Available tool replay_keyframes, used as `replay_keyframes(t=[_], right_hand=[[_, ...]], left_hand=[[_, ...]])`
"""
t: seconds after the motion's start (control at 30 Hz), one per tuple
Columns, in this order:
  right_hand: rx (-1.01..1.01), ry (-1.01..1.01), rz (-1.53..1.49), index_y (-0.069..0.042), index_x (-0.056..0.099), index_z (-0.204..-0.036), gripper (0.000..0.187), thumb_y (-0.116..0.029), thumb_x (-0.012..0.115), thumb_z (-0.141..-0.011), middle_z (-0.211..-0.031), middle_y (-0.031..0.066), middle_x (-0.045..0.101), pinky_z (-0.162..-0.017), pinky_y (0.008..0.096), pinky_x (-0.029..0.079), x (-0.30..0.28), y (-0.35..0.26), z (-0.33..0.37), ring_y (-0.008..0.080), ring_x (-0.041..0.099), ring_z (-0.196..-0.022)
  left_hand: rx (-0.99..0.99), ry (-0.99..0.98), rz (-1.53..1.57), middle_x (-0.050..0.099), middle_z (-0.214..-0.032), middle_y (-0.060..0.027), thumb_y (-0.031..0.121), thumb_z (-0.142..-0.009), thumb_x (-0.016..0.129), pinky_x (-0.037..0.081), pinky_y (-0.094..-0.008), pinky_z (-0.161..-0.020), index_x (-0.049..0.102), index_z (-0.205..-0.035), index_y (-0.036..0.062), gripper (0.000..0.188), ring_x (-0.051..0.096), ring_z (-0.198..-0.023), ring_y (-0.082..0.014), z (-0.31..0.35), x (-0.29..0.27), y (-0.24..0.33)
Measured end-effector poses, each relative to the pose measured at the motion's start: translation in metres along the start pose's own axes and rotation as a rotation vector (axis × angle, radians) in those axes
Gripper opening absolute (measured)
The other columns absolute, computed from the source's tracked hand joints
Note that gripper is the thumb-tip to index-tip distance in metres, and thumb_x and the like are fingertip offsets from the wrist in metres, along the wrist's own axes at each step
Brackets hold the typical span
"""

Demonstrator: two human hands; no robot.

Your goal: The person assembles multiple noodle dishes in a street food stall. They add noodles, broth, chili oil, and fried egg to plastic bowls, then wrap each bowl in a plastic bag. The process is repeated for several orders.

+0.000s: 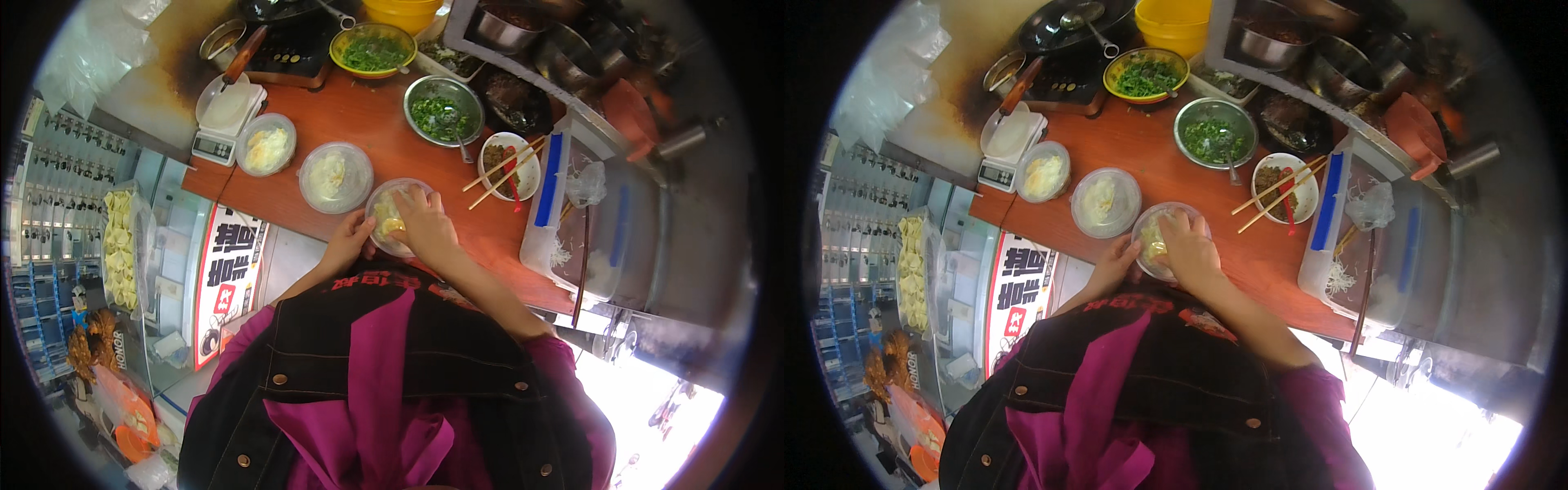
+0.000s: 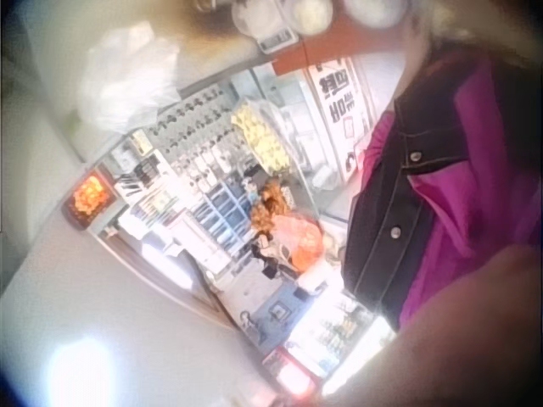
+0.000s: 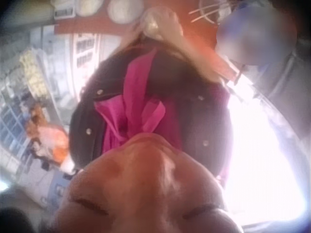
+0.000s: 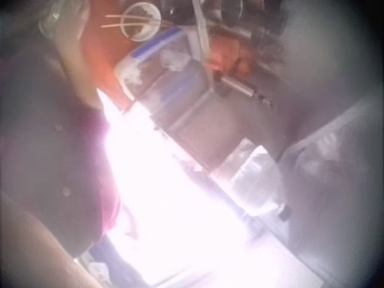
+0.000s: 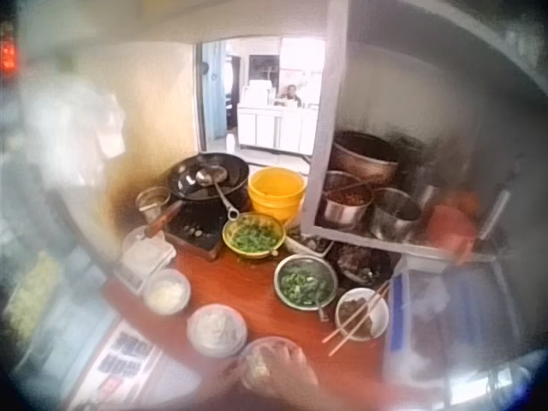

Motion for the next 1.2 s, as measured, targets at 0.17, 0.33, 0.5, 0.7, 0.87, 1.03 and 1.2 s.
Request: replay_keyframes(t=[0.17,0.33,0.5,0.7,0.87,1.03,1.2], right_hand=[[-0.01,0.138,-0.234,-0.004,0.045,-0.136,0.061,-0.033,0.064,-0.086,-0.133,0.0196,0.046,-0.088,0.0423,0.052,-0.01,0.021,0.013,0.0381,0.046,-0.12],[0.004,0.401,-0.406,-0.003,0.051,-0.131,0.046,-0.025,0.061,-0.091,-0.124,0.0217,0.057,-0.084,0.0347,0.052,-0.087,0.072,0.071,0.0283,0.056,-0.11],[0.41,0.924,-0.592,-0.003,0.069,-0.088,0.025,-0.024,0.057,-0.096,-0.06,-0.0009,0.058,-0.048,0.0193,0.037,-0.178,0.109,0.168,0.0038,0.049,-0.053],[0.375,0.41,-0.781,0.0,0.062,-0.079,0.033,-0.023,0.051,-0.1,-0.062,0.0024,0.057,-0.048,0.0231,0.042,-0.119,0.09,0.235,0.0071,0.052,-0.053],[0.386,0.007,-0.981,0.001,0.066,-0.097,0.027,-0.024,0.056,-0.098,-0.076,0.0074,0.064,-0.072,0.0275,0.049,0.031,0.111,0.229,0.0131,0.061,-0.075],[0.429,-0.116,-1.031,-0.002,0.062,-0.114,0.032,-0.029,0.054,-0.098,-0.101,0.013,0.065,-0.091,0.0321,0.045,0.148,0.15,0.246,0.0203,0.058,-0.101],[0.531,-0.169,-0.93,-0.003,0.06,-0.117,0.033,-0.029,0.053,-0.098,-0.109,0.013,0.062,-0.093,0.0336,0.044,0.188,0.175,0.255,0.0221,0.057,-0.105]], left_hand=[[0.067,-0.108,-0.05,0.062,-0.094,-0.008,0.014,-0.09,0.066,0.053,-0.0274,-0.072,0.035,-0.138,0.005,0.058,0.062,-0.075,-0.0146,0.005,0.007,-0.013],[0.101,-0.16,0.144,0.064,-0.099,-0.0103,0.007,-0.089,0.065,0.054,-0.0298,-0.08,0.032,-0.139,0.0057,0.06,0.064,-0.089,-0.0177,0.009,0.014,-0.017],[0.222,-0.036,0.115,0.065,-0.097,-0.0111,0.01,-0.09,0.063,0.054,-0.0307,-0.077,0.034,-0.139,0.0057,0.056,0.065,-0.084,-0.0189,0.007,0.023,-0.016],[0.317,0.342,0.125,0.065,-0.084,-0.0104,0.018,-0.095,0.059,0.053,-0.0278,-0.065,0.05,-0.118,0.0024,0.029,0.064,-0.07,-0.0168,0.029,0.031,-0.035],[0.402,0.499,0.037,0.065,-0.08,-0.0071,0.022,-0.096,0.059,0.047,-0.0231,-0.06,0.058,-0.098,0.0021,0.02,0.06,-0.065,-0.0111,0.051,0.03,-0.04],[0.184,0.384,-0.176,0.066,-0.082,-0.0065,0.025,-0.094,0.061,0.049,-0.025,-0.068,0.058,-0.111,0.0005,0.03,0.061,-0.07,-0.0122,0.076,0.02,-0.049],[-0.142,-0.114,-0.22,0.049,-0.139,-0.0133,0.045,-0.091,0.061,0.04,-0.0353,-0.103,0.04,-0.142,0.0043,0.069,0.049,-0.123,-0.0279,0.111,-0.028,-0.152]])
Point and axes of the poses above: each hand's wrist, its own z-axis away from the middle knuckle, its own x-axis out of the palm, y = z × x, the point moved 1 cm from there along -z, towards the middle knuckle
